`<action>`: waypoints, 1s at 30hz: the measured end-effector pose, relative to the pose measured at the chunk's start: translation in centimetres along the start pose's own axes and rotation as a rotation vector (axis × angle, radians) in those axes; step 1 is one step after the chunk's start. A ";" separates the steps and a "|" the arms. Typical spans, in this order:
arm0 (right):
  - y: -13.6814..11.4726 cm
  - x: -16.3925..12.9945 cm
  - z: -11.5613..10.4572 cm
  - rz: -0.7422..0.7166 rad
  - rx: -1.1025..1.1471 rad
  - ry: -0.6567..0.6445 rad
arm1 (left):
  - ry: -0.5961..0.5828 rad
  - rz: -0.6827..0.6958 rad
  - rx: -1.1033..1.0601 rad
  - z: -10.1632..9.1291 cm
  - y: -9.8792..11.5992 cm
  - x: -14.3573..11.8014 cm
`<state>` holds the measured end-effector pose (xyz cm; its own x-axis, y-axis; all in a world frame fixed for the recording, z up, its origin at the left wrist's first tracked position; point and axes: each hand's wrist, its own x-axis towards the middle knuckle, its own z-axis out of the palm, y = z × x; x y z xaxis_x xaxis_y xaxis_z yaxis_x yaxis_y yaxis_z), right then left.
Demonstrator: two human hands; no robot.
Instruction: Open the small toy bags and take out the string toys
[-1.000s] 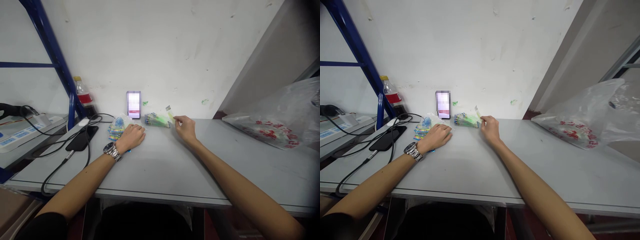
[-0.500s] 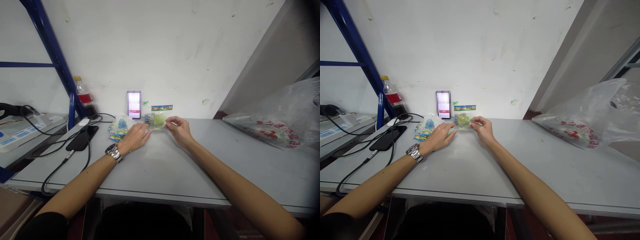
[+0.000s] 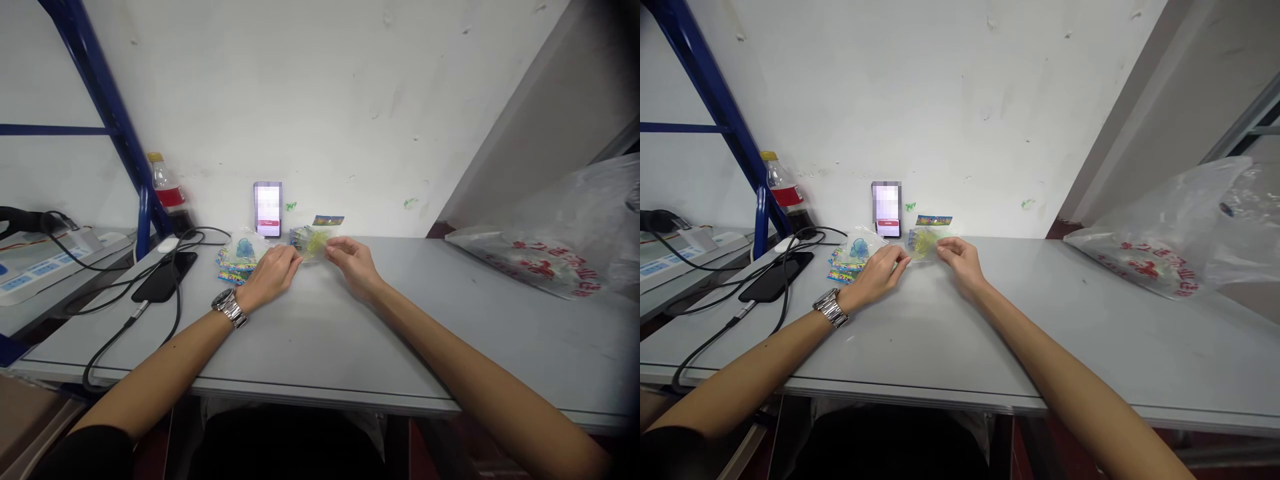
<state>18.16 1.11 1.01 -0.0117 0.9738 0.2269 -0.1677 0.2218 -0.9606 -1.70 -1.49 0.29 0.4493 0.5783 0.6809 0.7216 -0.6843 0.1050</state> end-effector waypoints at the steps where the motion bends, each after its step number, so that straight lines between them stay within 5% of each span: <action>1: -0.1 0.0 0.0 0.034 -0.007 0.016 | -0.003 0.005 0.026 0.0 -0.1 0.0; 9: -1.1 0.2 -0.3 0.273 0.006 0.061 | -0.117 0.116 0.149 -0.5 0.2 0.1; 21: -1.5 -0.4 -0.6 0.196 -0.158 -0.051 | -0.216 0.059 -0.039 -0.3 -0.1 -0.3; 30: -0.6 0.2 -1.2 0.070 -0.170 -0.101 | -0.137 -0.136 -0.225 -0.1 0.0 0.0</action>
<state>19.44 1.28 1.44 -0.1173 0.9792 0.1655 0.0056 0.1673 -0.9859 -1.74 -1.54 0.42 0.4343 0.7158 0.5468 0.6524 -0.6685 0.3570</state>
